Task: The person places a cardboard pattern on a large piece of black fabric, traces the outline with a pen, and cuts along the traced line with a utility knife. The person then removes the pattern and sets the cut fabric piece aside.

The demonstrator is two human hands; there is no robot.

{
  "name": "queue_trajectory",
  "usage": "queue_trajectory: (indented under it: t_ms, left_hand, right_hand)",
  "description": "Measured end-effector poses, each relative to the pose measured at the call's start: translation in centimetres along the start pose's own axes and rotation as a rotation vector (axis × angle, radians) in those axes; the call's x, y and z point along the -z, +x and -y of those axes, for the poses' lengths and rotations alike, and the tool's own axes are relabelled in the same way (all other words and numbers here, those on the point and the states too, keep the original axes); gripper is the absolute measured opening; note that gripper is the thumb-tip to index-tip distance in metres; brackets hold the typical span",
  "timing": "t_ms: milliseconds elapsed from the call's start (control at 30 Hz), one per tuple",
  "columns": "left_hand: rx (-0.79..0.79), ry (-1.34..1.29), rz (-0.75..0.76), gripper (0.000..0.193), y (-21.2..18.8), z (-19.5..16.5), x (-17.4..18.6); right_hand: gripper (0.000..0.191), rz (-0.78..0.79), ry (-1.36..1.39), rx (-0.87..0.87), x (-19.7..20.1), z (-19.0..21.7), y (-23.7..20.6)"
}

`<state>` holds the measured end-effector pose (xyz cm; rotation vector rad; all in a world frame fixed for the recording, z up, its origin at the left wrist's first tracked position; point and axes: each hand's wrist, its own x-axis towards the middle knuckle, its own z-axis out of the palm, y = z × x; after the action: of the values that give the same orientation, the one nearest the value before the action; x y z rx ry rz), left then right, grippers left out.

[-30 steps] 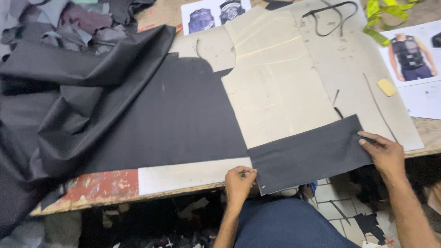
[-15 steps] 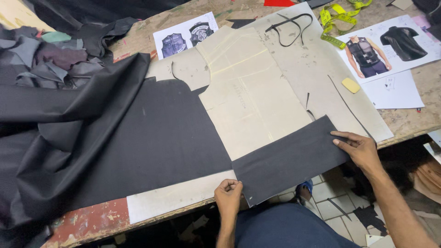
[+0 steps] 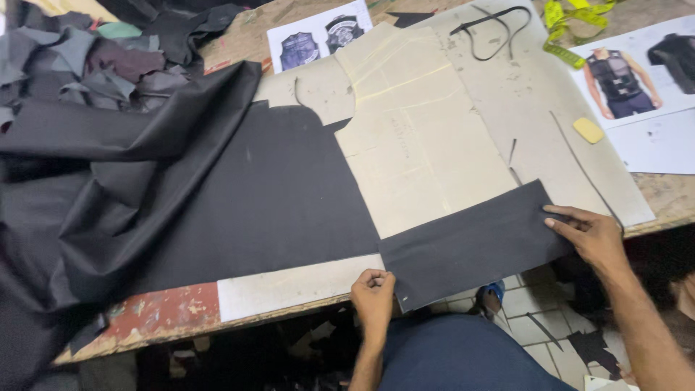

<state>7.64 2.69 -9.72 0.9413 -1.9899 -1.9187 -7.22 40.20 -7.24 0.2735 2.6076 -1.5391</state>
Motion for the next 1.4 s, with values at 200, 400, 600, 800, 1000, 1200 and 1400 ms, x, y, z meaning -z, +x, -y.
queue_trajectory:
  t_ms: [200,400,600,800,1000,1200,1400]
  left_hand:
    - [0.069,0.157,-0.003,0.012,-0.5,-2.1,0.8]
    - [-0.007,-0.029,-0.009,0.010,0.1,-0.3,0.8]
    - [-0.008,0.066,-0.026,0.009,-0.1,-0.4,1.1]
    - [-0.029,0.206,-0.034,0.013,-0.5,-2.1,1.2]
    - [-0.031,0.231,-0.021,0.014,-0.3,-2.4,1.3]
    - [-0.047,0.251,-0.007,0.014,-0.3,-2.8,1.4]
    - [-0.109,0.414,-0.008,0.036,-1.0,-4.6,1.2]
  right_hand:
    - [0.037,-0.026,-0.140,0.054,-0.6,-0.6,0.0]
    - [0.031,-0.016,-0.104,0.117,-0.6,-1.0,0.2]
    - [0.037,0.002,-0.192,0.073,-0.7,-0.9,0.2]
    - [0.042,-0.022,-0.291,0.037,-1.1,-1.1,0.4]
    - [0.045,-0.032,-0.264,0.075,-1.3,-1.8,0.6]
    - [0.042,-0.036,-0.269,0.088,-1.3,-2.0,0.5]
    - [0.049,-0.010,-0.309,0.051,-1.3,-1.2,0.4]
